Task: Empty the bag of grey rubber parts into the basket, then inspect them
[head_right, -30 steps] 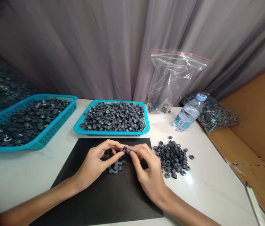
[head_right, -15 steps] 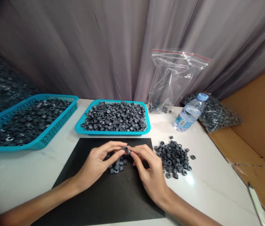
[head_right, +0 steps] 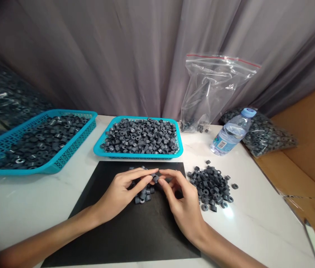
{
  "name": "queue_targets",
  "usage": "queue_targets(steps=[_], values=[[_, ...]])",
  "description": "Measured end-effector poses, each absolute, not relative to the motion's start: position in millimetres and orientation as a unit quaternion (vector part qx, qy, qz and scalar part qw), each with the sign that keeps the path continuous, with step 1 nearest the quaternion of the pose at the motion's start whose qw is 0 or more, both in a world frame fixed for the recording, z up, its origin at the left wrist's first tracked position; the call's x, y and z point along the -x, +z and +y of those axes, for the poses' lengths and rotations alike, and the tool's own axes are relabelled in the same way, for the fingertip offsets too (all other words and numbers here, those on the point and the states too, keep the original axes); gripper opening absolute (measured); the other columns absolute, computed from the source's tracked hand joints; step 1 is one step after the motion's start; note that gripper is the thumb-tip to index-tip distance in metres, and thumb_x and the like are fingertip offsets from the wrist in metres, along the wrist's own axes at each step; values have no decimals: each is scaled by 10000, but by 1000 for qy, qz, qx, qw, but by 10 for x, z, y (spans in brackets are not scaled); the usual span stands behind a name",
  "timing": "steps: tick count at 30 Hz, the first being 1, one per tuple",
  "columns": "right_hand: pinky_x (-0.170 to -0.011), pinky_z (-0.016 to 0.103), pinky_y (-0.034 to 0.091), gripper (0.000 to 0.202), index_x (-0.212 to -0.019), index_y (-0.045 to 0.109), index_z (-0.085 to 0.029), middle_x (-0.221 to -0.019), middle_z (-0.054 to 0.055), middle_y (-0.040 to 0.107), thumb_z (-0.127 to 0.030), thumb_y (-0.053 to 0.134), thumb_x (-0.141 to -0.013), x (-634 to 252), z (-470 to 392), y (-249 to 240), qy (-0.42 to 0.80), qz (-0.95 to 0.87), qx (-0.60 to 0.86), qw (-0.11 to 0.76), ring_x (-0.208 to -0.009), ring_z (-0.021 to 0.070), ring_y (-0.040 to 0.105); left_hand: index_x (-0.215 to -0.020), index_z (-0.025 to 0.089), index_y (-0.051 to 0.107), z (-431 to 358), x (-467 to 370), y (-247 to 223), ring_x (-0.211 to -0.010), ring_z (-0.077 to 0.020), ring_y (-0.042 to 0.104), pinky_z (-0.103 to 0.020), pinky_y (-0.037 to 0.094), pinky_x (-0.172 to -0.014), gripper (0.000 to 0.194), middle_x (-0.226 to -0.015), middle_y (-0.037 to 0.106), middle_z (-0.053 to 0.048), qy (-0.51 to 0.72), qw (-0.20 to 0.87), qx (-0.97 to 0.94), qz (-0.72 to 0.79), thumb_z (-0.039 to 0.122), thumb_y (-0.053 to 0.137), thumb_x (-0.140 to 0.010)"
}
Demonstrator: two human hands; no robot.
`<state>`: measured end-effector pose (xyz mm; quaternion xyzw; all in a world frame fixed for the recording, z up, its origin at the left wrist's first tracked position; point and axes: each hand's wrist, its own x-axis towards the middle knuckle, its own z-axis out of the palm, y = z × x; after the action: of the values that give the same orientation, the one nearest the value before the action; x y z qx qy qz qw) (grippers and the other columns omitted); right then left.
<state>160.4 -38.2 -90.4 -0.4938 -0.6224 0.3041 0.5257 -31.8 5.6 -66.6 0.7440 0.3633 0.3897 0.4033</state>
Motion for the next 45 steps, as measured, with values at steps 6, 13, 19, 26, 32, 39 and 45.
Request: queue_targets(steps=[6,13,19,26,32,39,45], values=[[-567,228,482,146,-1116,696,-267,-803,-27,706,-291,651,-980,-1591,-366,-879,280,-624,497,534,-611,110,606,-1250,199,730,60,325,-663,-954,-163,741,-260,557,-911,300,-1010,796,-30,375,424,-739,366,265,615,-980],[-589,252,478,144,-1084,725,-240,-855,4,712,-287,623,-993,-1596,-357,-858,266,-643,494,522,-633,125,593,-1257,187,700,62,329,-682,-947,-184,765,-271,583,-880,336,-1014,804,-40,348,482,-719,359,294,671,-940],[-625,272,481,170,-1122,722,-250,-933,24,709,-230,611,-994,-1619,-369,-879,245,-663,470,529,-713,147,605,-1234,208,681,63,320,-662,-990,-184,758,-293,575,-934,285,-1056,788,-41,355,510,-700,353,312,624,-975],[-643,270,509,135,-1075,705,-243,-980,32,710,-192,620,-985,-1625,-376,-886,240,-659,469,537,-788,157,653,-1201,218,713,76,309,-652,-921,-161,709,-256,552,-837,297,-1025,772,-23,329,487,-724,361,315,701,-920],[-607,262,508,132,-1062,695,-244,-1018,37,708,-170,635,-972,-1640,-381,-893,225,-676,459,531,-777,148,653,-1138,220,733,73,306,-681,-881,-150,684,-246,534,-816,263,-977,756,-13,350,494,-706,367,350,717,-911],[-576,264,524,125,-1050,720,-235,-1045,63,714,-199,632,-969,-1613,-383,-843,241,-681,453,522,-781,158,671,-1057,208,734,75,321,-697,-843,-153,691,-254,546,-787,201,-937,736,-17,366,474,-709,372,353,705,-922],[-589,269,555,128,-1065,720,-228,-1066,68,723,-219,633,-971,-1617,-395,-853,273,-664,455,526,-745,152,682,-1085,214,724,75,311,-699,-911,-161,696,-258,549,-843,194,-994,746,-22,366,466,-718,365,317,703,-922]])
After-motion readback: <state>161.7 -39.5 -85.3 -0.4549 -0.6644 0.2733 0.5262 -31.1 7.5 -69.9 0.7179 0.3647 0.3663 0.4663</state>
